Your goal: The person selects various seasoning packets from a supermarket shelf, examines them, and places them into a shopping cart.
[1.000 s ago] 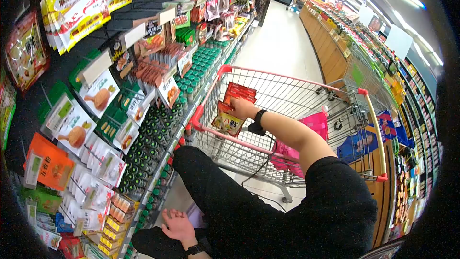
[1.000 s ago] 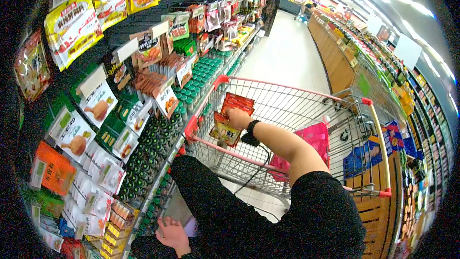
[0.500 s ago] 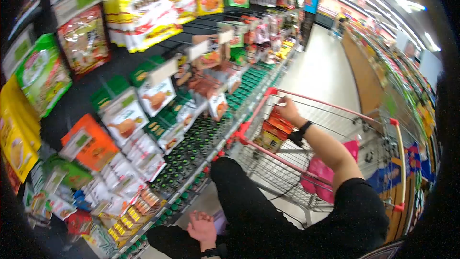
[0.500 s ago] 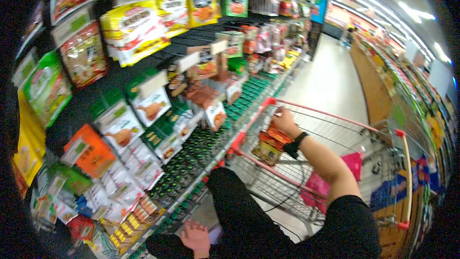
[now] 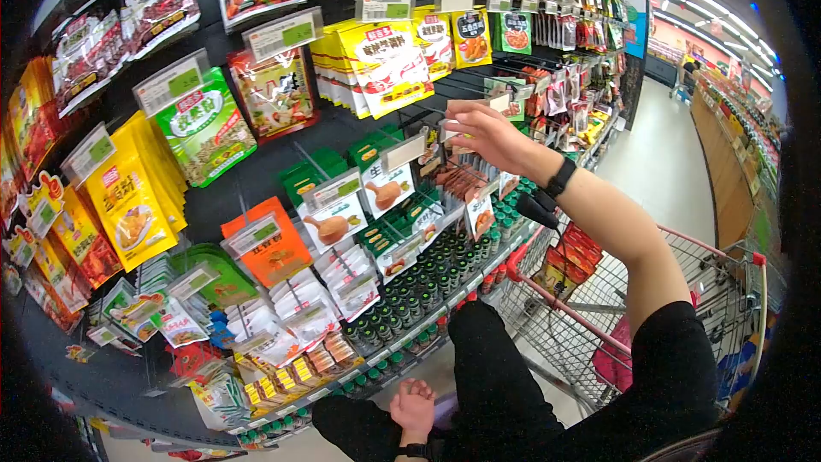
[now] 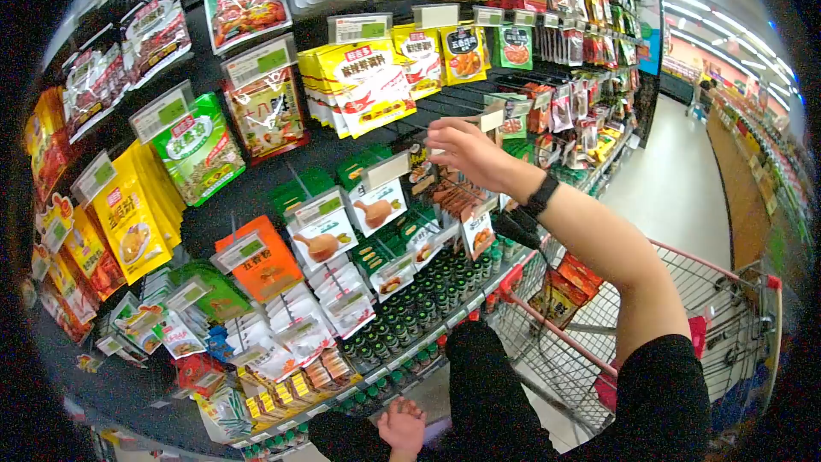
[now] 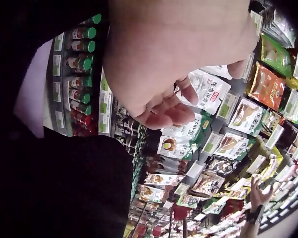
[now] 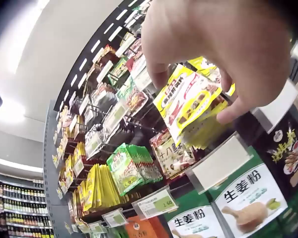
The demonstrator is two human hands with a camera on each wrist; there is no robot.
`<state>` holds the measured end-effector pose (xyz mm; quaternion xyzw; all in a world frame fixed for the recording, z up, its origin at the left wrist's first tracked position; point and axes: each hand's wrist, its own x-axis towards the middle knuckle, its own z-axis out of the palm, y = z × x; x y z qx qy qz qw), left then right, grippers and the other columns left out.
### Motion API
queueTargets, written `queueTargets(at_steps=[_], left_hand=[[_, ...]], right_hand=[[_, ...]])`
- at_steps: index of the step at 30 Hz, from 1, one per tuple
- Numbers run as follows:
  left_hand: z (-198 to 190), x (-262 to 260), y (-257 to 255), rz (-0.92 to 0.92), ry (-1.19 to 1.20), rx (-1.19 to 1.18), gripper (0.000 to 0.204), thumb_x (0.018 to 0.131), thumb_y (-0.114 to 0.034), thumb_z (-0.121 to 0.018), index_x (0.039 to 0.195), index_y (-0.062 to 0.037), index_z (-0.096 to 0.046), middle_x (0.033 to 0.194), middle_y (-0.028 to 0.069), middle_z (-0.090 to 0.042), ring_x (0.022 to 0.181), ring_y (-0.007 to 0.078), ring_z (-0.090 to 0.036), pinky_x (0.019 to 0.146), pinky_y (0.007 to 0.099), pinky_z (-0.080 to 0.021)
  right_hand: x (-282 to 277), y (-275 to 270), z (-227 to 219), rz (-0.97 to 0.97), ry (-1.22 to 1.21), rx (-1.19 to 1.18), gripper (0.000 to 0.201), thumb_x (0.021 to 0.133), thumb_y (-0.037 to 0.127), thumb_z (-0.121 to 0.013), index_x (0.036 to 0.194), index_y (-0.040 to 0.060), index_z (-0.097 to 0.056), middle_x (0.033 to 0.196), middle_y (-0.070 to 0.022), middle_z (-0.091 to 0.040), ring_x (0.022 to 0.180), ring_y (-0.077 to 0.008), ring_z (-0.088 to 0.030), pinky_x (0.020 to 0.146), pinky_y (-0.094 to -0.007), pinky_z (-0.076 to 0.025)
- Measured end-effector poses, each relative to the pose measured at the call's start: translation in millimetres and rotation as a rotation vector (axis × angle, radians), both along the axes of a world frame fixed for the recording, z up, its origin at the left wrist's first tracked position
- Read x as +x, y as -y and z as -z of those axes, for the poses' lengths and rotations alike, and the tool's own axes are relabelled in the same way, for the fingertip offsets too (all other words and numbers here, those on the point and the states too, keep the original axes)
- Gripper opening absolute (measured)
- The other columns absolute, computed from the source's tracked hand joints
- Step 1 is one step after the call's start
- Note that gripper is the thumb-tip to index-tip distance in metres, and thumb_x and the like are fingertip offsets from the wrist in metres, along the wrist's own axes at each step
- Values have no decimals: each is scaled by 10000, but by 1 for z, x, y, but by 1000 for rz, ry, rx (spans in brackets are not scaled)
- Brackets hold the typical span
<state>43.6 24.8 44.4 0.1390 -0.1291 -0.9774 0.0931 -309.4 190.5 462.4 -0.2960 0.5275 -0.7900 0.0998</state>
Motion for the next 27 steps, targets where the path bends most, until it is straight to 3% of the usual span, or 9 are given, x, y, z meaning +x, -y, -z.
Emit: queueTargets(at_steps=[5,9,12,15,19,22,25,26,27], left_hand=[[-4,6,4,-44,-8,-12,512,771,-478,-584,1097,-86,-540,999,108,-539,868,250,-490,817,423,-408],[-7,8,4,-64,16,-39,546,743,-510,-595,1081,-84,-549,996,89,-526,855,245,-483,820,423,-398],[-5,5,2,-40,7,-30,534,749,-504,-597,1073,-82,-552,998,93,-528,857,245,-485,828,425,-400],[-1,1,1,0,-25,-17,510,774,-479,-596,1094,-85,-547,1006,106,-538,882,253,-497,831,419,-407],[3,-2,0,32,-29,-29,501,785,-468,-596,1100,-80,-550,1010,112,-548,893,259,-509,820,414,-409],[4,-4,0,24,-20,-22,496,785,-466,-596,1087,-74,-556,1004,113,-554,888,259,-514,810,415,-409],[5,-3,1,14,-25,-33,480,790,-455,-596,1084,-77,-563,1011,119,-567,875,258,-516,804,415,-409],[7,-3,1,6,-25,-27,480,791,-454,-596,1085,-76,-564,1016,121,-572,876,259,-521,805,413,-411],[9,-3,1,-2,-24,-22,480,791,-452,-596,1087,-74,-565,1021,123,-576,876,259,-525,807,411,-414]], right_hand=[[-20,55,-17,123,-39,-132,475,872,177,-687,1229,-50,-471,1083,-99,-566,1035,-191,-571,900,-321,-480],[-25,68,-23,383,16,-32,391,863,235,-718,1111,-10,-540,907,-17,-554,746,-83,-501,610,-238,-425],[-19,55,-34,164,21,-5,277,894,245,-687,1047,40,-580,787,29,-520,655,-54,-464,557,-213,-384],[-13,46,-41,135,-47,-72,183,921,245,-655,987,83,-599,708,52,-475,605,-39,-431,525,-200,-348],[-4,27,-54,104,-62,-128,103,947,175,-606,949,76,-579,704,48,-464,601,-43,-413,527,-203,-328],[-6,3,-58,-36,-87,-169,131,966,163,-556,1004,42,-587,788,15,-570,676,-85,-534,591,-236,-432],[32,6,-54,112,45,-166,214,990,171,-485,1080,1,-581,960,-60,-668,872,-155,-648,759,-309,-529],[30,-1,-41,-22,64,-98,275,999,187,-447,1135,-21,-566,1117,-129,-668,1046,-209,-649,928,-365,-513],[42,0,-31,-76,91,-39,268,1001,206,-450,1116,-4,-572,1085,-124,-680,957,-198,-682,862,-357,-548]])
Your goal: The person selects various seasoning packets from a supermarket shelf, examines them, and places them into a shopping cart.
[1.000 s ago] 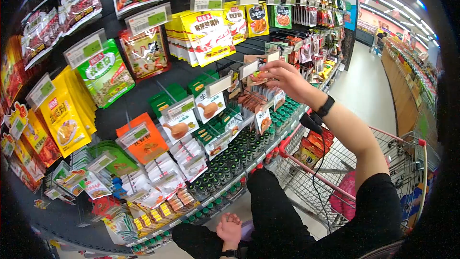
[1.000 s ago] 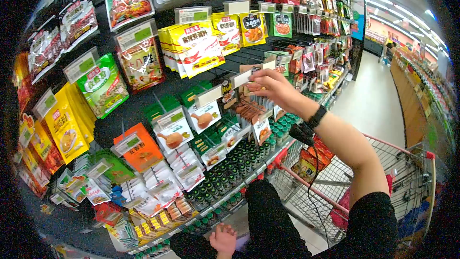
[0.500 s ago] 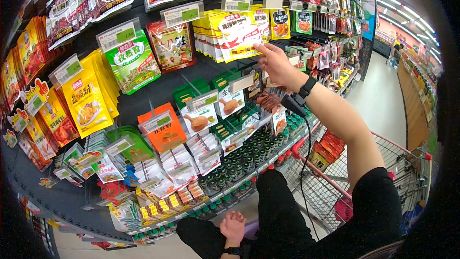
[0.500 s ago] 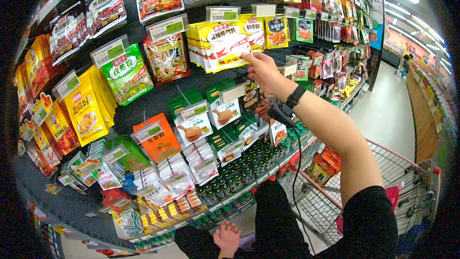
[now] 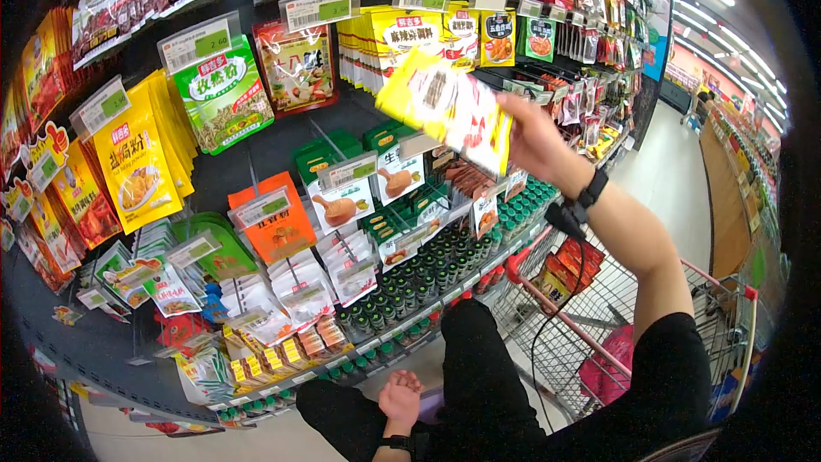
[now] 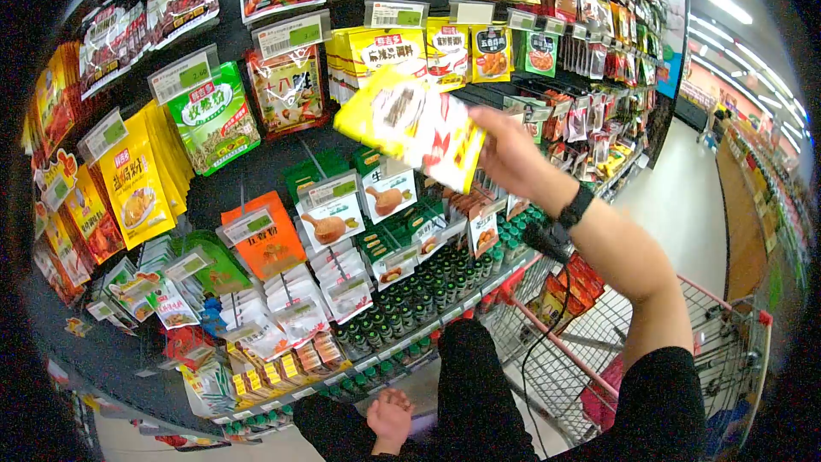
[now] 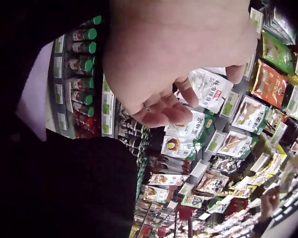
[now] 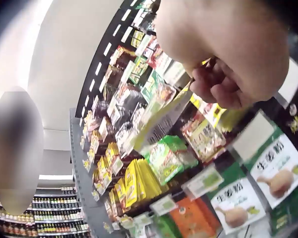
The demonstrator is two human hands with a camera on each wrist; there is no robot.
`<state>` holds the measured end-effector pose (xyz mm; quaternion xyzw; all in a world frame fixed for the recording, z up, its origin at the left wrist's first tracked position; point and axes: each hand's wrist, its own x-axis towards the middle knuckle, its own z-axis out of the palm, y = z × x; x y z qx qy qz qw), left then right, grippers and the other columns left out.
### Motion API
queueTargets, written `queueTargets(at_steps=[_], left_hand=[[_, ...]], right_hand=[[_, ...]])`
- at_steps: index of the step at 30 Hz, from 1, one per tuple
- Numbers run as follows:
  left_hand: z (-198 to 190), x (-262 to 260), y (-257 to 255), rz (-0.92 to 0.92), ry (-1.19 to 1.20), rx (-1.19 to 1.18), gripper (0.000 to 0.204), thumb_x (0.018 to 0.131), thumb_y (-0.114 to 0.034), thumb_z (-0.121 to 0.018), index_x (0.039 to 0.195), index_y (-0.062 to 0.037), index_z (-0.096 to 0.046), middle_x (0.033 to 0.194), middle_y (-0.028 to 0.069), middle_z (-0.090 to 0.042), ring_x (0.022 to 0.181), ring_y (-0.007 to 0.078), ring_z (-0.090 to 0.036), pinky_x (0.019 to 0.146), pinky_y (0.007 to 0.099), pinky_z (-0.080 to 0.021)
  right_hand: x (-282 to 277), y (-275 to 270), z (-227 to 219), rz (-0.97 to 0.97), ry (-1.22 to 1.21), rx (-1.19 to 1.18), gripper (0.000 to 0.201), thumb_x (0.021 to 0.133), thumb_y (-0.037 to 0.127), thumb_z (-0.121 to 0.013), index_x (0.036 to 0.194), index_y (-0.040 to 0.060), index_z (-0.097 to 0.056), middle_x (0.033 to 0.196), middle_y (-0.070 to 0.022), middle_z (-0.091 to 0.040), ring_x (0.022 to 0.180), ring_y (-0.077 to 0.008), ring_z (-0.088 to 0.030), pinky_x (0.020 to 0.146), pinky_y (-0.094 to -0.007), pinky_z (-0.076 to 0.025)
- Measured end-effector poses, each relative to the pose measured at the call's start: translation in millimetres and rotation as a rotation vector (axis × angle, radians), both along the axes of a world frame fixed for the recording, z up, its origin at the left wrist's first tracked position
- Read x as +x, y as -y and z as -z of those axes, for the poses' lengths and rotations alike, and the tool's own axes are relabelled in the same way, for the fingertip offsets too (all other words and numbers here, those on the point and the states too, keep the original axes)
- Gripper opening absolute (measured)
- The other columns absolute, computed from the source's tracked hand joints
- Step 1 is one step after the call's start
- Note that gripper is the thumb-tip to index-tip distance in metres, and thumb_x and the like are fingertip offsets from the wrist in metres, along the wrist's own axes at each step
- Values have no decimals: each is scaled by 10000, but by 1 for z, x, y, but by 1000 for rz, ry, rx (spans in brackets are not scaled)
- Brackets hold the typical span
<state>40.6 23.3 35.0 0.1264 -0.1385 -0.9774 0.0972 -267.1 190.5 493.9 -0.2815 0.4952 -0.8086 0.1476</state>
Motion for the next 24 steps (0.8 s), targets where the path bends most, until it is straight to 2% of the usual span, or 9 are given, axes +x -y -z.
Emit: queueTargets(at_steps=[4,6,9,10,12,13,17,20,24], left_hand=[[13,-1,0,7,22,-23,491,798,-459,-602,1092,-67,-574,1058,137,-592,901,265,-545,821,404,-427],[6,4,-5,96,-106,-148,662,799,-559,-612,1210,-51,-511,1175,177,-579,998,287,-576,869,404,-448],[-30,3,-15,266,-360,-345,797,816,-595,-621,1323,-22,-399,1272,217,-541,1087,308,-593,900,385,-464],[-29,3,-18,297,-292,-391,754,831,-547,-631,1317,-18,-403,1269,214,-544,1079,302,-599,890,373,-467],[-27,8,-25,359,-142,-468,670,861,-451,-652,1305,-11,-410,1263,207,-549,1061,289,-610,869,349,-475],[-25,9,-24,351,-72,-509,548,892,-310,-650,1285,-4,-423,1261,191,-555,1031,260,-624,854,328,-486],[30,14,-12,173,-53,-398,478,915,-213,-624,1305,-7,-437,1272,153,-556,1052,233,-614,905,387,-490],[-13,-3,-20,-61,76,-244,496,921,-176,-614,1351,-22,-421,1288,128,-551,1110,240,-589,954,421,-472],[-16,-1,-18,-11,344,-481,457,939,-98,-573,1362,-20,-418,1304,101,-540,1167,229,-557,1002,396,-439]], right_hand=[[28,6,98,-157,40,265,190,997,208,-485,1067,68,-593,883,-48,-687,676,-175,-684,625,-358,-578],[60,12,158,-385,-110,585,161,985,234,-532,997,78,-569,844,-52,-673,687,-150,-680,600,-318,-563],[103,24,235,-462,-824,806,179,955,212,-538,1005,41,-557,758,-146,-643,640,-285,-659,566,-411,-519],[108,26,260,-475,-1006,837,176,923,188,-560,1015,38,-561,729,-188,-628,633,-352,-644,574,-454,-514],[109,28,290,-519,-934,870,194,912,205,-563,1019,44,-558,731,-200,-622,667,-392,-626,592,-479,-504],[114,28,299,-546,-892,887,204,906,214,-564,1022,46,-557,733,-206,-619,684,-412,-617,601,-491,-500],[98,39,282,-660,-718,911,219,908,243,-571,988,40,-554,771,-195,-623,713,-403,-619,616,-480,-483],[85,34,294,-810,-656,856,208,886,209,-611,968,25,-560,799,-192,-636,755,-375,-628,636,-451,-482],[90,30,295,-975,-799,930,186,883,191,-612,984,38,-584,808,-161,-663,803,-359,-649,669,-446,-497]])
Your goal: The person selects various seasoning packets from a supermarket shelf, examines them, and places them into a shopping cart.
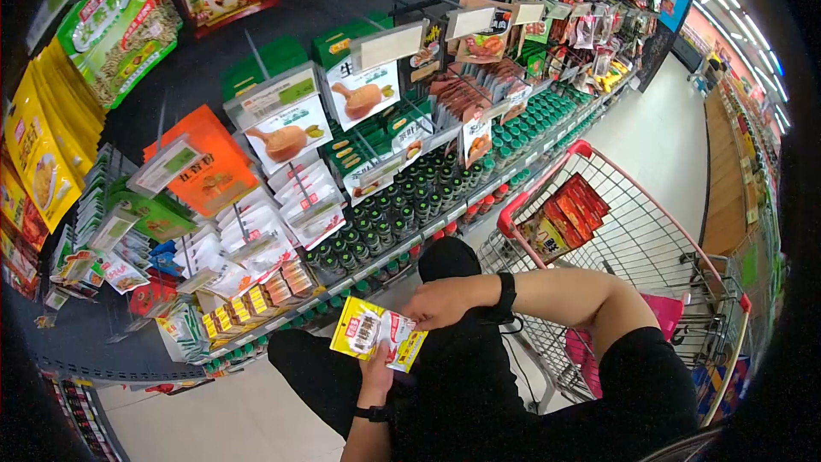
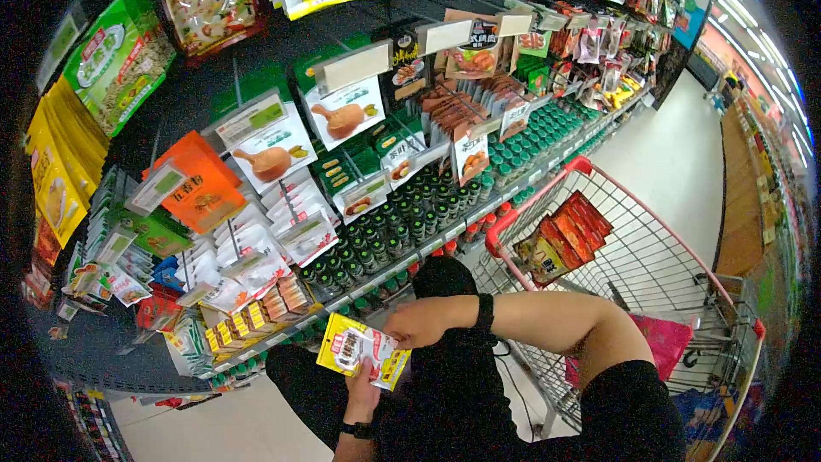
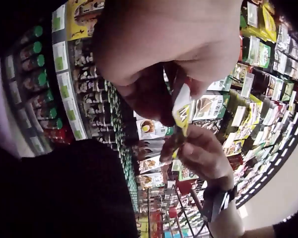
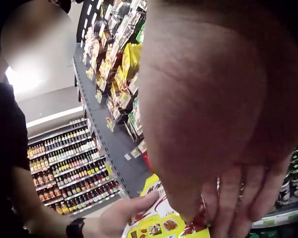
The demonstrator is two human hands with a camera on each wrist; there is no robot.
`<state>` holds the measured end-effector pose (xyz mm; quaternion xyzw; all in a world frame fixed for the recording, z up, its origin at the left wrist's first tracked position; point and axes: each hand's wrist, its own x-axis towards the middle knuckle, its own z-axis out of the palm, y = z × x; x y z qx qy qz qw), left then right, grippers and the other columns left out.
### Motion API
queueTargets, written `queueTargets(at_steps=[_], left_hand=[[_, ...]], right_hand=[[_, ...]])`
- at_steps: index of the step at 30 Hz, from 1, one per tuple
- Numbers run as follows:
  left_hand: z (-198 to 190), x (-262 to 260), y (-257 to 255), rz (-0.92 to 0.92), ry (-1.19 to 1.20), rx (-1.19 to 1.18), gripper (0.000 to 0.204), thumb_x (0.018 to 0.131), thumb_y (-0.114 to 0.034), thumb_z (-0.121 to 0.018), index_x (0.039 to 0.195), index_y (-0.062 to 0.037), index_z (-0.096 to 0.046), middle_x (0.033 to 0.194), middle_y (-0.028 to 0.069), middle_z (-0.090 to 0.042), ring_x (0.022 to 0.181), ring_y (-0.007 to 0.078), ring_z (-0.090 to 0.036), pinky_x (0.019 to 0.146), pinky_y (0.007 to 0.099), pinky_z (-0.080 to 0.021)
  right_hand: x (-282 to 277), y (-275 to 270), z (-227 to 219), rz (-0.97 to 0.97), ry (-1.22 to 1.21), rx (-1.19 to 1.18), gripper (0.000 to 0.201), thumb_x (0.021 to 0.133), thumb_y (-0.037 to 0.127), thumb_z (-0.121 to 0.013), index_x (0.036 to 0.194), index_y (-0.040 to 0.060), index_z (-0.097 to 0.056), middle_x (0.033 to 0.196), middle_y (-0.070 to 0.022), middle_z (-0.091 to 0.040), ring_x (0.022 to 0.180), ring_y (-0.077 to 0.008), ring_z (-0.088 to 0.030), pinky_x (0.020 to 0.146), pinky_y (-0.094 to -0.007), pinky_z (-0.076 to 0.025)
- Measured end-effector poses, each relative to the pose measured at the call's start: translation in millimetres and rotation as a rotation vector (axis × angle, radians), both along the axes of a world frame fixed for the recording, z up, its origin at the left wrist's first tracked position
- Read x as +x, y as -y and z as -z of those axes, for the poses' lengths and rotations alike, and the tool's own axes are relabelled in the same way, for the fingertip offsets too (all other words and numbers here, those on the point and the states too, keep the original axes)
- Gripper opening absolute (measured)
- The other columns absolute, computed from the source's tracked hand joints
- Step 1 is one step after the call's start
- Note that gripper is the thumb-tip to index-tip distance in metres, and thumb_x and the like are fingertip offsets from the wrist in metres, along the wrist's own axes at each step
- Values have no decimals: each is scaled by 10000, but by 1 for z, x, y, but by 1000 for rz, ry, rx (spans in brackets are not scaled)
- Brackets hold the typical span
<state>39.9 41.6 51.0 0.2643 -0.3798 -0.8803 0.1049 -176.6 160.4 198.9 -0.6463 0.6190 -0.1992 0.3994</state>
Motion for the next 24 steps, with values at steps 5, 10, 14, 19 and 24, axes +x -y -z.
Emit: queueTargets(at_steps=[5,10,14,19,24], left_hand=[[-38,-7,12,78,38,-499,421,877,-45,-664,1267,20,-519,1210,110,-614,1128,187,-578,986,345,-434],[-60,-8,14,106,73,-628,378,870,-31,-670,1226,24,-554,1183,109,-635,1090,181,-599,960,337,-460],[-67,-7,8,190,67,-609,449,843,-48,-708,1251,19,-532,1190,111,-626,1076,178,-602,954,346,-474],[-71,-9,-5,278,96,-451,461,823,-54,-736,1228,15,-526,1166,105,-633,1053,170,-615,929,340,-494],[-69,-12,-6,336,114,-332,463,810,-56,-745,1218,7,-536,1148,94,-643,1040,163,-621,914,336,-505]], right_hand=[[-1,-7,16,-16,-425,272,374,871,414,-596,1025,74,-629,948,-185,-679,923,-401,-645,783,-501,-525],[-3,-7,-1,168,-414,161,582,807,570,-635,1031,36,-564,807,-204,-669,799,-409,-657,672,-501,-531],[-1,1,-5,454,-275,40,755,734,547,-735,1229,44,-466,849,-142,-693,784,-371,-674,674,-458,-536],[-13,1,0,456,-56,-318,541,791,359,-738,1181,56,-518,827,-124,-669,793,-333,-664,691,-414,-532],[-13,-2,-3,316,-123,-248,174,837,210,-673,867,48,-618,794,-117,-654,795,-322,-654,667,-409,-510]])
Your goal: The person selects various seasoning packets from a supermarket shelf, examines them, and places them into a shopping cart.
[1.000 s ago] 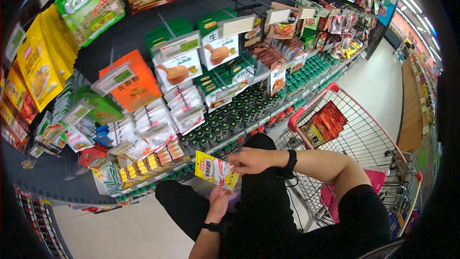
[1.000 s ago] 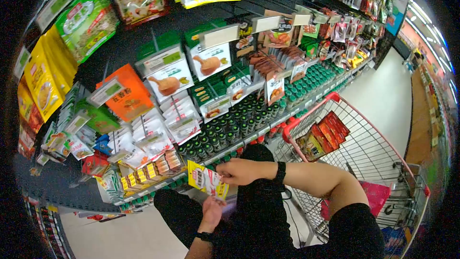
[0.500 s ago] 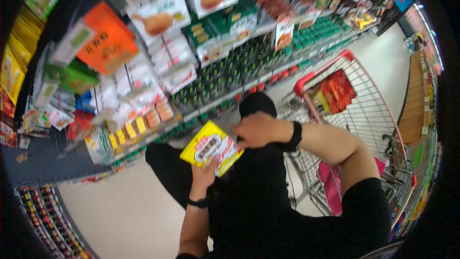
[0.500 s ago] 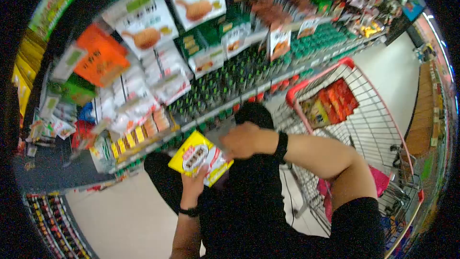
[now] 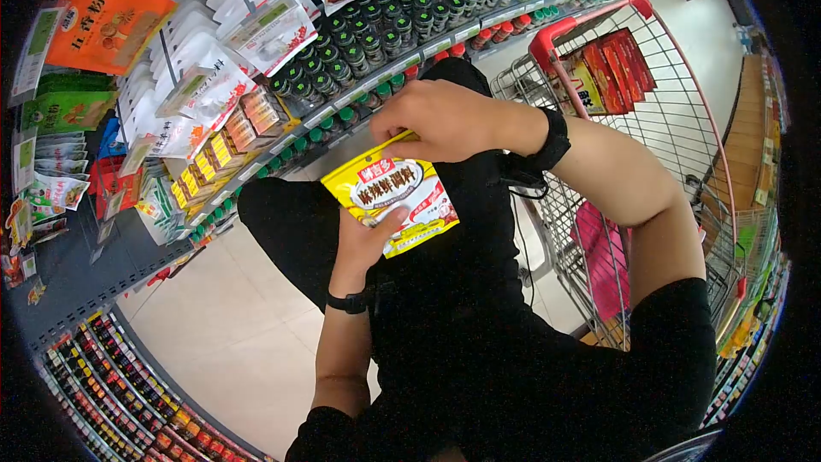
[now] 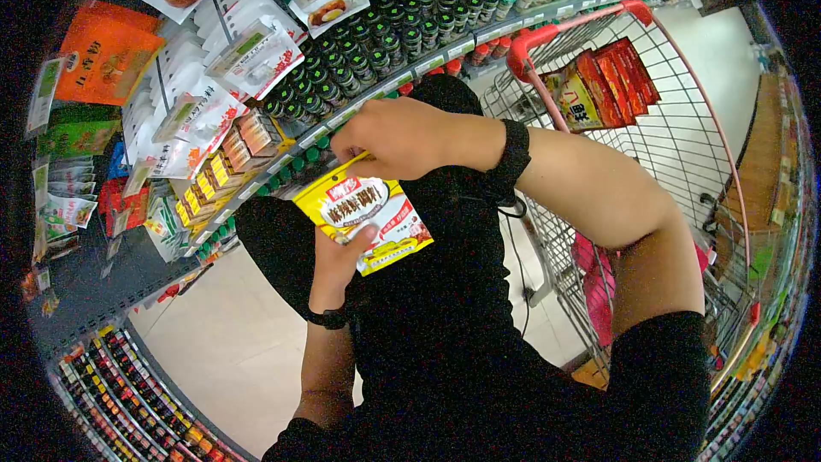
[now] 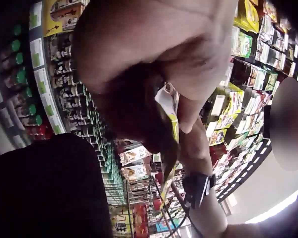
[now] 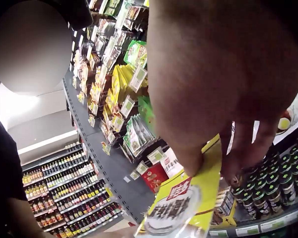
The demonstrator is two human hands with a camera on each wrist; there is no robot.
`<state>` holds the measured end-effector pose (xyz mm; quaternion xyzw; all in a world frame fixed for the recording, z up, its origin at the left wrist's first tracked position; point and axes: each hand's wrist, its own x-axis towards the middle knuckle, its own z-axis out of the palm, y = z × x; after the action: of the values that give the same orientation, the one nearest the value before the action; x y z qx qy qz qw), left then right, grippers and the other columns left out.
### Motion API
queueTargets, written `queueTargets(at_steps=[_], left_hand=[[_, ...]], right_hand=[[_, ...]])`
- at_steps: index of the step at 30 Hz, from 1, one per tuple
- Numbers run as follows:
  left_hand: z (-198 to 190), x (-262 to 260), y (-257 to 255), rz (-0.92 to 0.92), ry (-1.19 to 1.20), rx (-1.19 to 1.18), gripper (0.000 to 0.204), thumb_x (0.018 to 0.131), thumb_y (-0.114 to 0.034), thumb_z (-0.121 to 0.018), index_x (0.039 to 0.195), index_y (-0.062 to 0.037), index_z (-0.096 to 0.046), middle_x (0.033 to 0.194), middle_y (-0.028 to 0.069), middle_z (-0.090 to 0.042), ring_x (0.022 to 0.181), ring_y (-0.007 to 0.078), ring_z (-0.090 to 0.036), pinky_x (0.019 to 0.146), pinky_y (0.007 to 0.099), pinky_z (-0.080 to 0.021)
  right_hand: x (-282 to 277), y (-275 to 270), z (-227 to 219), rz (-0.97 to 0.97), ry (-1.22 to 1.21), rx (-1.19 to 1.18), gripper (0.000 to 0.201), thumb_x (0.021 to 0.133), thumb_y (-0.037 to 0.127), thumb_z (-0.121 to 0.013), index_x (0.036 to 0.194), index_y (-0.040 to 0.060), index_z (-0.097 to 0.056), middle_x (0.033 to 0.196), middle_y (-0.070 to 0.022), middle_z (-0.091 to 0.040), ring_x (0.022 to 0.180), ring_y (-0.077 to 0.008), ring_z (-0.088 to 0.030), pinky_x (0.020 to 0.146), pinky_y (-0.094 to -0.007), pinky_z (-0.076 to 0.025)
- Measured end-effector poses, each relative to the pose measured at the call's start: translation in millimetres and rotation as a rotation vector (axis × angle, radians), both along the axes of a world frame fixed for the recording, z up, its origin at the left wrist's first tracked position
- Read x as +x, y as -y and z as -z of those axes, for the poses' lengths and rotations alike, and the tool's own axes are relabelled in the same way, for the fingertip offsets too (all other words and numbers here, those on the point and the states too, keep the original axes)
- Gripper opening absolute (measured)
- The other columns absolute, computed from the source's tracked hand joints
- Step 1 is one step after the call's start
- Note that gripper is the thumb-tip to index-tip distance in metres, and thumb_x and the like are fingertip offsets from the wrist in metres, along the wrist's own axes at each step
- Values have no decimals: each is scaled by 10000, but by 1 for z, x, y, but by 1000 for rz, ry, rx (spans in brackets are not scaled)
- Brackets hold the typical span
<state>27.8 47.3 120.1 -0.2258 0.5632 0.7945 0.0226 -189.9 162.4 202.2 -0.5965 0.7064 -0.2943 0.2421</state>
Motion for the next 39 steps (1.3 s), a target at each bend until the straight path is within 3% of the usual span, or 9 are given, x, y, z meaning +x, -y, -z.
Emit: queueTargets(at_steps=[6,13,15,18,25,28,30,35,39], left_hand=[[22,-6,2,-51,-76,12,283,912,-70,-645,1162,49,-585,1094,102,-669,956,137,-631,867,294,-501],[54,-1,7,-16,-81,-237,237,929,-92,-622,1125,39,-604,1030,96,-688,926,113,-631,827,275,-502],[60,-2,6,-15,-85,-229,222,932,-94,-615,1114,33,-607,1020,95,-689,906,110,-633,809,278,-508],[47,0,10,70,108,-176,219,935,-86,-604,1120,31,-598,1002,89,-691,885,125,-638,811,290,-512],[77,0,0,-78,-172,122,286,947,-128,-609,1196,1,-555,1115,80,-659,985,132,-625,810,269,-515],[89,-3,6,-158,-274,578,319,968,-225,-583,1219,-32,-546,1090,77,-654,827,109,-574,750,263,-473],[91,0,10,-206,-237,587,238,977,-259,-564,1112,-63,-564,973,57,-634,755,103,-511,695,259,-426],[83,5,13,-257,-177,710,214,951,-280,-556,1008,-74,-562,863,42,-574,759,129,-505,684,278,-395],[85,8,17,-258,-220,854,257,888,-307,-549,1004,-78,-562,928,35,-579,766,167,-498,714,319,-390]], right_hand=[[-12,0,1,165,-70,29,137,829,164,-654,862,35,-618,769,-138,-638,762,-328,-646,654,-423,-505],[-21,-2,29,-96,-214,-138,177,837,167,-663,928,20,-623,797,-135,-627,775,-317,-631,682,-406,-492],[-23,-1,24,-170,-51,76,203,853,181,-655,974,20,-632,835,-140,-638,794,-318,-626,719,-405,-493],[-19,3,18,-175,74,249,224,880,192,-634,1019,16,-637,891,-148,-653,818,-327,-622,748,-409,-489],[-12,7,15,-171,-12,120,220,919,191,-592,1014,-6,-617,903,-201,-644,807,-361,-618,703,-409,-483],[-14,8,-12,-82,-1,70,214,926,176,-587,1019,-16,-604,878,-209,-629,800,-366,-611,692,-393,-476],[-18,9,-23,64,6,-57,184,944,131,-583,1033,-30,-598,824,-144,-622,774,-205,-605,685,-315,-468],[-34,-16,-76,472,105,-300,229,928,105,-619,1119,-22,-610,915,-13,-655,828,-65,-579,729,-250,-496],[-64,-70,-113,745,71,-544,245,892,83,-606,1115,-16,-623,1018,-50,-674,877,-99,-607,784,-248,-485]])
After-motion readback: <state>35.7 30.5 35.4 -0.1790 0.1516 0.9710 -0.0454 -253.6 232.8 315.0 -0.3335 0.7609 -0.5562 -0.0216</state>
